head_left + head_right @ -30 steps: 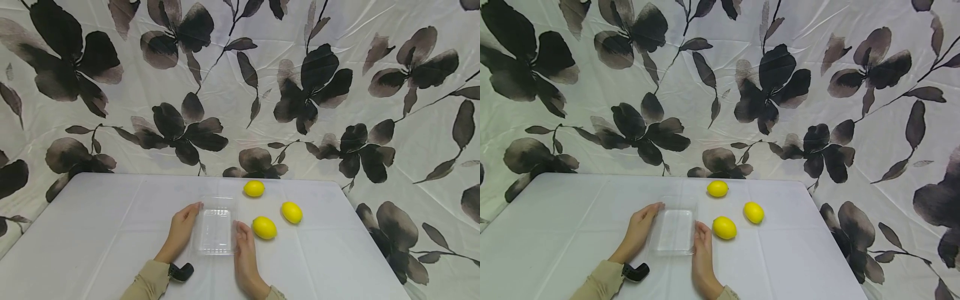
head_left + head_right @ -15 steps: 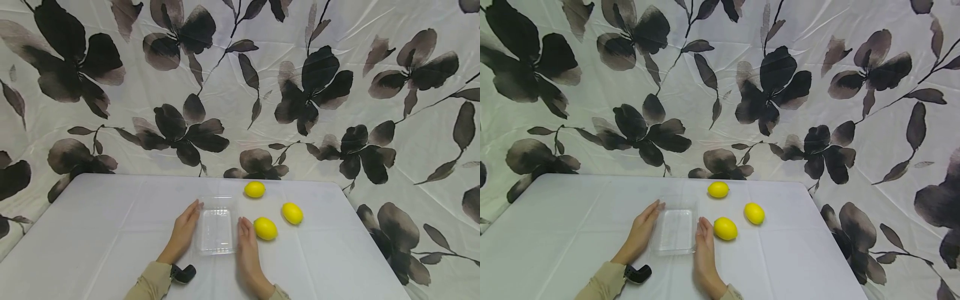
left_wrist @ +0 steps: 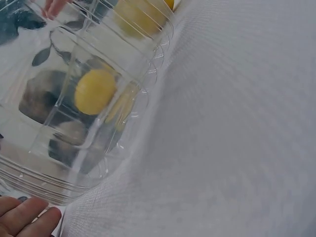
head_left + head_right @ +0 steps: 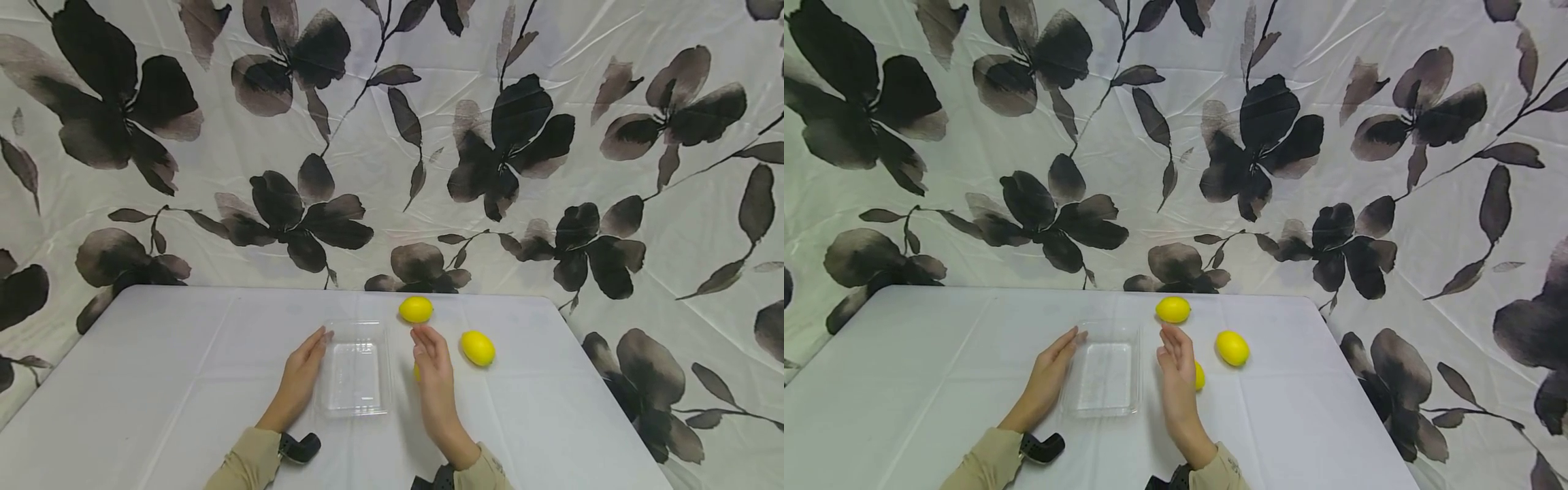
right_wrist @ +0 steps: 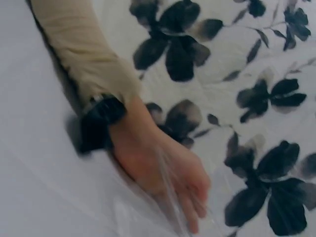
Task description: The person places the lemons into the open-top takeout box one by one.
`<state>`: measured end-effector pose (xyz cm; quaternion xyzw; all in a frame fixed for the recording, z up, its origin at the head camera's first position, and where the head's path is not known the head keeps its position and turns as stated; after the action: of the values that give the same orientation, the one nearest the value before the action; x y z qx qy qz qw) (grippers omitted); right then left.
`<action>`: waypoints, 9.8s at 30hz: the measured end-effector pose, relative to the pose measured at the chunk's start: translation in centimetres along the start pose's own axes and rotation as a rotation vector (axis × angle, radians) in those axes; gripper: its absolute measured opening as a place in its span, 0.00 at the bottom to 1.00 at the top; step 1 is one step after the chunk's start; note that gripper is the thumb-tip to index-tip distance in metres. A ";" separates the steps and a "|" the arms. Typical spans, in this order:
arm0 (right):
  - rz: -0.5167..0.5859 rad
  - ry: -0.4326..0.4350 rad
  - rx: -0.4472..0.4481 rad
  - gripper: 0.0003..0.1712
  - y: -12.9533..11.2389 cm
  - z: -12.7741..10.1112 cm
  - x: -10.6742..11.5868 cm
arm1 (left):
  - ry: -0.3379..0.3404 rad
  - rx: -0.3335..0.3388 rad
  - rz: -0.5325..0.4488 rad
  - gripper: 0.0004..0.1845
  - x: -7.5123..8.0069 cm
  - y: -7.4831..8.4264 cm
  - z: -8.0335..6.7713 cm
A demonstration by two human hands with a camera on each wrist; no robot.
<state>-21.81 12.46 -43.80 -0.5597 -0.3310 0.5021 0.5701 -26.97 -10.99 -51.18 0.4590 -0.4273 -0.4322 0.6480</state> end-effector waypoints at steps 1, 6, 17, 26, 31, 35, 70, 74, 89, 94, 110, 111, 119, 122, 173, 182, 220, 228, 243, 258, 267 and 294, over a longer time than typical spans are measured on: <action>-0.005 0.011 0.001 0.24 -0.1 0.5 0.4 | 0.002 0.000 -0.003 0.30 0.0 0.0 0.0; 0.078 -0.014 -0.055 0.23 -0.1 3.0 2.3 | 0.020 0.017 -0.012 0.32 0.0 -0.3 0.2; 0.028 -0.128 -0.102 0.22 1.9 6.1 6.7 | 0.013 0.032 0.046 0.33 0.3 -0.1 0.0; -0.060 -0.272 -0.141 0.23 4.0 6.7 7.9 | -0.134 0.025 0.237 0.34 1.5 3.0 -1.3; -0.102 -0.291 -0.166 0.21 5.1 6.7 8.0 | -0.176 -0.245 0.444 0.39 1.7 5.7 -3.5; -0.108 -0.312 -0.172 0.22 5.6 6.5 8.2 | -0.156 -0.427 0.605 0.45 1.7 6.5 -5.4; -0.413 -0.511 0.023 0.30 7.2 6.1 8.3 | -0.082 -0.434 0.768 0.59 0.7 5.6 -6.9; -0.470 -0.534 0.056 0.35 6.1 5.6 7.9 | -0.098 -0.412 0.781 0.60 0.7 5.5 -6.8; -0.499 -0.494 0.045 0.36 5.9 5.3 7.8 | -0.107 -0.418 0.801 0.61 0.7 5.5 -6.8; -0.469 -0.526 0.100 0.37 7.0 5.7 8.2 | -0.106 -0.415 0.801 0.61 0.6 5.5 -6.7; -0.425 -0.537 0.146 0.40 6.8 5.8 8.5 | -0.128 -0.399 0.797 0.61 0.8 5.6 -6.7; -0.426 -0.525 0.140 0.40 6.7 5.9 8.5 | -0.130 -0.399 0.799 0.61 0.8 5.7 -6.7; -0.449 -0.461 0.111 0.40 5.8 6.5 8.0 | -0.116 -0.411 0.791 0.60 0.8 5.8 -6.7; -0.447 -0.452 0.093 0.39 5.3 6.7 7.5 | -0.117 -0.407 0.791 0.60 0.8 5.7 -6.7; -0.758 -0.638 0.233 0.35 1.4 7.9 -7.6 | -0.130 -0.402 0.799 0.60 1.0 5.7 -6.6; -0.806 -0.734 0.207 0.32 2.0 7.4 -9.1 | -0.129 -0.393 0.798 0.60 0.9 5.6 -6.6; -0.932 -0.399 0.094 0.30 3.3 7.0 -8.6 | -0.115 -0.403 0.781 0.58 0.7 5.7 -6.8; -0.952 -0.392 0.174 0.26 2.8 6.9 -8.6 | -0.111 -0.416 0.790 0.59 0.9 5.7 -6.7; -0.946 -0.444 0.142 0.24 2.4 6.8 -8.0 | -0.123 -0.399 0.782 0.59 0.7 5.2 -6.8; -0.882 -0.457 0.245 0.20 2.2 6.2 -7.6 | -0.137 -0.371 0.792 0.59 0.6 5.2 -6.7; -0.863 -0.450 0.278 0.18 1.5 5.9 -7.3 | -0.124 -0.387 0.784 0.59 0.7 5.3 -6.8; -0.443 -0.435 0.139 0.22 0.5 6.7 -1.8 | -0.126 -0.373 0.772 0.59 0.8 5.5 -6.9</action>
<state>-28.73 12.79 -42.87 -0.3133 -0.5238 0.4952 0.6182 -19.30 -9.08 -47.19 0.1131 -0.5209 -0.2550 0.8067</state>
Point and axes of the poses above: each hand's wrist, its own z-axis towards the middle knuckle, its own x-axis out of the back of the hand, y = z × x, the point moved 3 cm from there along z, towards the middle knuckle, and after that the axes turned 14 degrees about y, right-handed, at the moved point
